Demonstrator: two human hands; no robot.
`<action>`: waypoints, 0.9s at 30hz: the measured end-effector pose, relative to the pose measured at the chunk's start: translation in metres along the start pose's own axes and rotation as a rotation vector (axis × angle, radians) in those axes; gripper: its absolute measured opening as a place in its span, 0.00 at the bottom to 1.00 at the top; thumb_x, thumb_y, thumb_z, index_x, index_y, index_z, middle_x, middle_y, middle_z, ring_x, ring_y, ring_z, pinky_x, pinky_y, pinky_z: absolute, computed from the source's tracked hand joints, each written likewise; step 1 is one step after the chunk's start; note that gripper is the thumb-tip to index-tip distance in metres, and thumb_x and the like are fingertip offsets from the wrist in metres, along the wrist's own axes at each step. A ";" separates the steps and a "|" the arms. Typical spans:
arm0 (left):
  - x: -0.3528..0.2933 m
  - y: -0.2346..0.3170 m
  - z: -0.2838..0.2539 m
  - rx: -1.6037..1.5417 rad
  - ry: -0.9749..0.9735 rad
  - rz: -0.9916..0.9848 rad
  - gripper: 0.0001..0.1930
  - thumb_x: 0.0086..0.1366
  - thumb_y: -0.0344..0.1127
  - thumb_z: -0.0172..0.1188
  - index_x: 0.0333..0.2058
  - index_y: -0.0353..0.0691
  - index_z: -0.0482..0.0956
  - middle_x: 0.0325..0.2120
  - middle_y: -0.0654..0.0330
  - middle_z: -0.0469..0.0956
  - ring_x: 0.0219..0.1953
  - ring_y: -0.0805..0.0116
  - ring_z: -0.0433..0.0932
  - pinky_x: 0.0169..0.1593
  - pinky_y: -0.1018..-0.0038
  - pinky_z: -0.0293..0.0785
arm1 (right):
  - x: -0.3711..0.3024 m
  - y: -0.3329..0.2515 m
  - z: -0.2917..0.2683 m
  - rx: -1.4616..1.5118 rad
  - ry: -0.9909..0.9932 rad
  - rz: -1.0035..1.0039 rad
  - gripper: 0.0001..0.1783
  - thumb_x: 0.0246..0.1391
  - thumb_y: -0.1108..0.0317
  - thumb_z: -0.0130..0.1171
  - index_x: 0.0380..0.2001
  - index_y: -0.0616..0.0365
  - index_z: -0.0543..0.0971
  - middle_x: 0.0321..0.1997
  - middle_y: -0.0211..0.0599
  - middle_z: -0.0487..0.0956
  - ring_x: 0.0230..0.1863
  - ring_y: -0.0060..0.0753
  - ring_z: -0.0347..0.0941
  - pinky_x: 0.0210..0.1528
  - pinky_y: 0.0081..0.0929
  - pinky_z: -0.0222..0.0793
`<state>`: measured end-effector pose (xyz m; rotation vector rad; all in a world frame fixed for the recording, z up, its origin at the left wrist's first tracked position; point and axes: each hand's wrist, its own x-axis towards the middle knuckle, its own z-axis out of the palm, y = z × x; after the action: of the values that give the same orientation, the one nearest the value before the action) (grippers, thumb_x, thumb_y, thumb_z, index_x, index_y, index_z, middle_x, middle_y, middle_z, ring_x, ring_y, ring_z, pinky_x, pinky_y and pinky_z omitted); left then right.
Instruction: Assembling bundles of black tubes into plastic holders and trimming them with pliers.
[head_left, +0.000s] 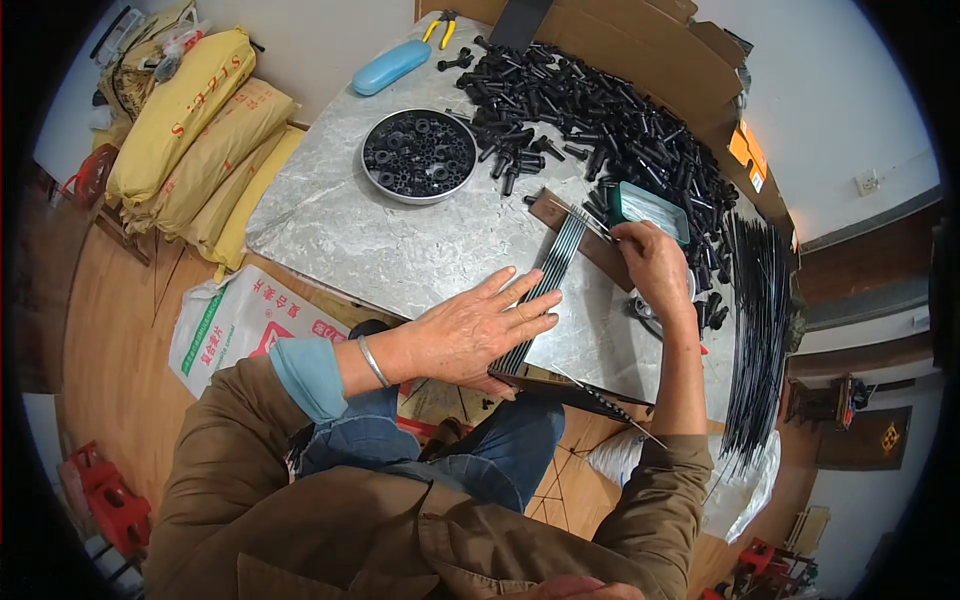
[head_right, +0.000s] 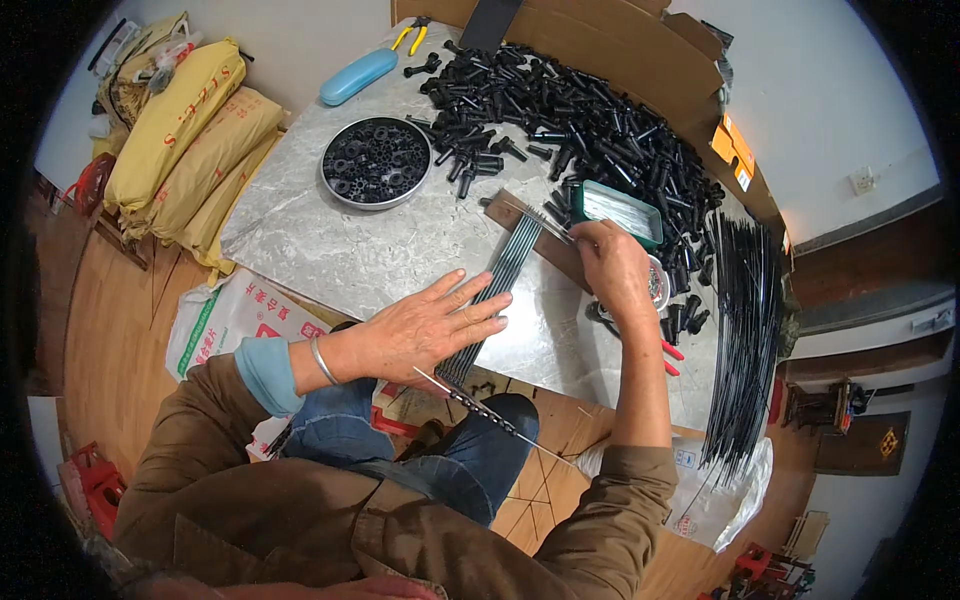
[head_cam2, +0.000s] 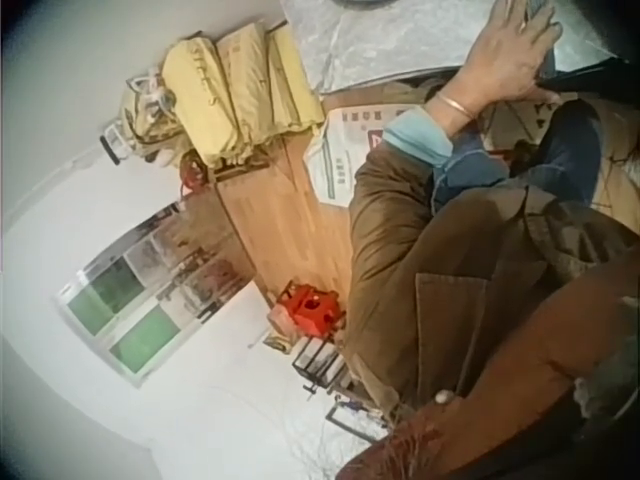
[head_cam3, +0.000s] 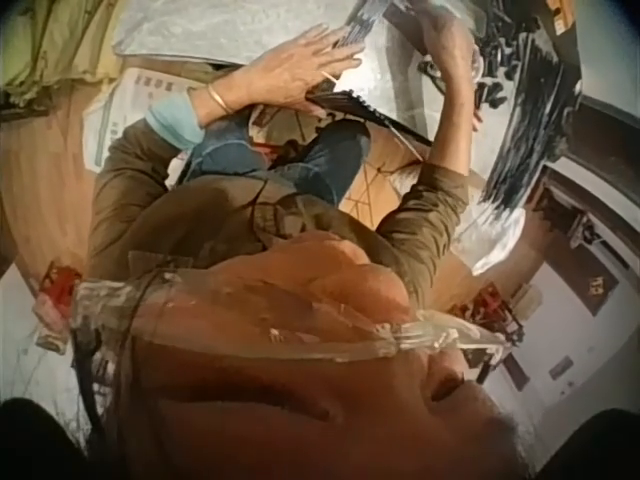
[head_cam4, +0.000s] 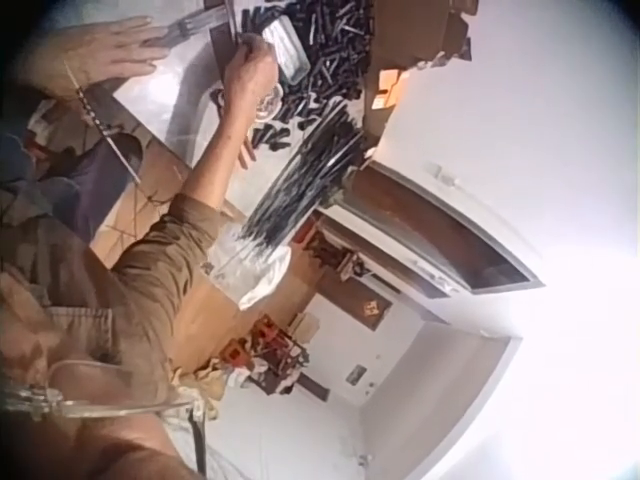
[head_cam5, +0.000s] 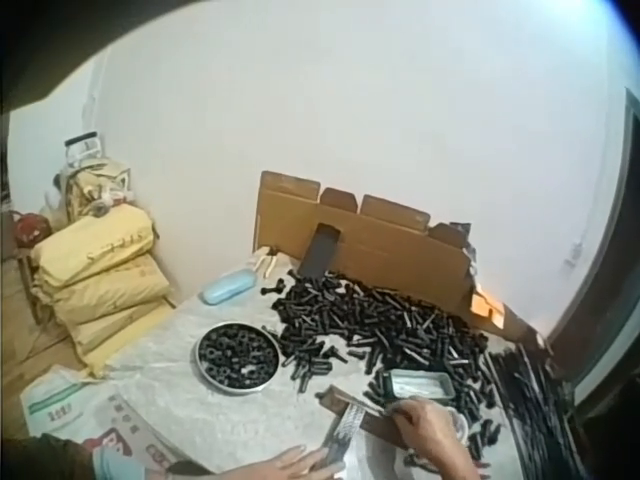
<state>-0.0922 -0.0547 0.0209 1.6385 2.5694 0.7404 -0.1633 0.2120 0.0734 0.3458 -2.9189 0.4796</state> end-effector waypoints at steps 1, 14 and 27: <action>0.000 0.000 0.000 -0.002 0.000 0.002 0.55 0.38 0.57 0.74 0.62 0.37 0.60 0.67 0.50 0.49 0.69 0.48 0.45 0.70 0.54 0.41 | -0.003 0.002 -0.002 0.010 0.004 0.026 0.09 0.52 0.71 0.54 0.35 0.56 0.81 0.37 0.41 0.79 0.38 0.45 0.76 0.42 0.33 0.70; -0.001 0.000 0.000 -0.018 0.020 0.001 0.54 0.38 0.57 0.74 0.61 0.36 0.60 0.67 0.50 0.49 0.69 0.48 0.45 0.70 0.53 0.42 | -0.010 0.005 -0.004 -0.027 -0.009 0.063 0.10 0.52 0.70 0.54 0.36 0.56 0.81 0.37 0.38 0.80 0.38 0.43 0.77 0.43 0.32 0.70; 0.000 -0.001 0.002 0.014 0.028 0.008 0.52 0.40 0.60 0.72 0.60 0.36 0.62 0.66 0.50 0.50 0.69 0.48 0.45 0.70 0.53 0.42 | -0.011 0.006 -0.004 -0.025 -0.007 0.064 0.10 0.52 0.70 0.54 0.36 0.56 0.81 0.37 0.38 0.79 0.37 0.41 0.77 0.41 0.30 0.70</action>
<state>-0.0923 -0.0544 0.0193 1.6549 2.5950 0.7529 -0.1540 0.2213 0.0736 0.2513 -2.9474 0.4520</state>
